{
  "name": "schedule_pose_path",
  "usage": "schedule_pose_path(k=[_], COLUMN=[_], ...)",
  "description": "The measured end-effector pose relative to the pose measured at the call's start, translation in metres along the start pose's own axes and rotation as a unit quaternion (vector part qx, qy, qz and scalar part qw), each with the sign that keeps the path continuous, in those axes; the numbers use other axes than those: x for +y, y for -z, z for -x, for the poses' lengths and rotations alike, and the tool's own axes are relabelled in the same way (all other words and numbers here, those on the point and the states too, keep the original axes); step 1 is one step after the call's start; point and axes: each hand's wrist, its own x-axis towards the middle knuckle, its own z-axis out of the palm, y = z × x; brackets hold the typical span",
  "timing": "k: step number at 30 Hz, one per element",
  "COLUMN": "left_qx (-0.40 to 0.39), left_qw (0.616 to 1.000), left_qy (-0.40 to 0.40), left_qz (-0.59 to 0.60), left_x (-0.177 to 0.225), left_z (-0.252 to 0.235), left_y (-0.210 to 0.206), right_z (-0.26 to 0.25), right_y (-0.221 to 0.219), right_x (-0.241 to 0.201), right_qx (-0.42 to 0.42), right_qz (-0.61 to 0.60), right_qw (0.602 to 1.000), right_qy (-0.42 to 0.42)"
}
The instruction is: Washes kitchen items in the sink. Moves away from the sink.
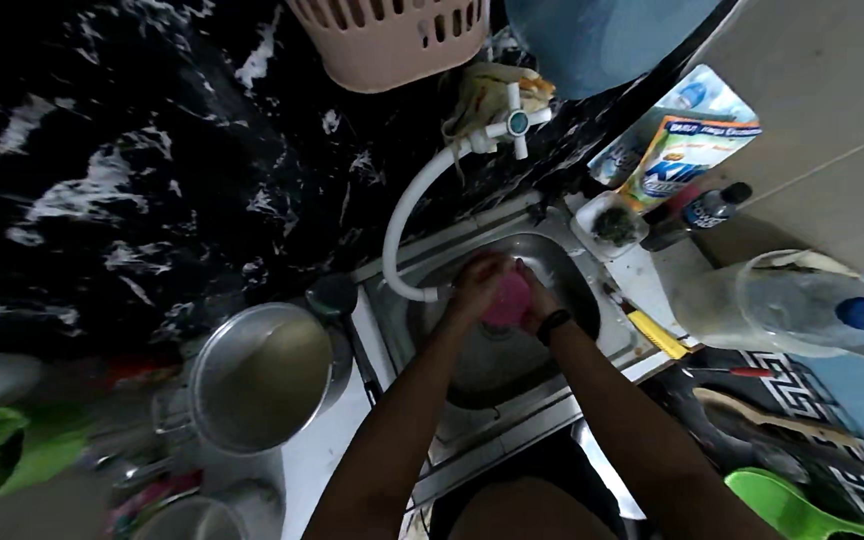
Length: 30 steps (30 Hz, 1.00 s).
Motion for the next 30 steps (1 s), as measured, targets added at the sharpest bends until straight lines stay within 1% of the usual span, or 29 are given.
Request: schedule_pose_path(k=[1,2,3,5,6,7,8,9,11,13,14,17,19,20,22,24,27,30], left_qx=[0.010,0.017,0.007,-0.051,-0.067,-0.067,-0.061,-0.051,-0.032,-0.039,-0.043,-0.040,-0.010,0.004,0.024,0.045,0.072,0.109], left_qw=[0.999,0.996,0.990,0.966,0.953,0.946,0.945,0.947,0.957,0.966,0.969,0.980,0.987,0.989,0.990,0.989,0.987,0.987], left_qy=[0.021,0.059,0.109,0.217,0.261,0.286,0.294,0.293,0.274,0.252,0.242,0.193,0.158,0.143,0.131,0.131,0.125,0.119], left_qz=[0.036,0.066,0.090,0.127,0.136,0.135,0.128,0.121,0.090,0.045,0.024,-0.008,-0.018,-0.029,-0.040,-0.052,-0.070,0.002], left_x=[0.001,0.002,0.005,0.004,-0.004,-0.013,-0.022,-0.029,-0.038,-0.044,-0.048,-0.068,-0.075,-0.075,-0.072,-0.070,-0.061,-0.060], left_z=[-0.003,-0.005,-0.004,0.006,0.012,0.019,0.026,0.034,0.054,0.072,0.078,0.089,0.092,0.094,0.097,0.097,0.096,0.096], left_y=[-0.004,-0.006,-0.005,0.001,0.003,0.005,0.006,0.007,0.013,0.022,0.026,0.031,0.033,0.033,0.031,0.027,0.022,0.017], right_z=[0.002,0.003,0.006,0.015,0.020,0.021,0.019,0.017,0.017,0.018,0.018,0.019,0.019,0.019,0.019,0.014,0.008,0.007], right_y=[0.001,0.001,0.001,0.002,0.004,0.008,0.013,0.016,0.019,0.017,0.014,0.003,-0.002,-0.003,-0.001,0.005,0.013,0.021], right_x=[-0.002,-0.003,-0.005,-0.007,-0.006,-0.003,0.002,0.005,0.008,0.006,0.006,0.007,0.005,0.004,0.002,0.002,0.008,0.018], right_qx=[0.013,0.030,0.059,0.107,0.101,0.078,0.043,0.005,-0.055,-0.077,-0.081,-0.106,-0.130,-0.141,-0.150,-0.147,-0.132,-0.114], right_qz=[-0.007,0.011,0.045,0.166,0.226,0.274,0.302,0.315,0.320,0.315,0.333,0.413,0.448,0.456,0.443,0.402,0.323,0.202], right_qw=[1.000,0.999,0.996,0.977,0.964,0.951,0.943,0.938,0.936,0.940,0.934,0.895,0.871,0.866,0.874,0.896,0.929,0.965], right_qy=[0.005,0.021,0.039,0.081,0.100,0.119,0.135,0.145,0.133,0.106,0.101,0.135,0.157,0.153,0.133,0.118,0.121,0.125])
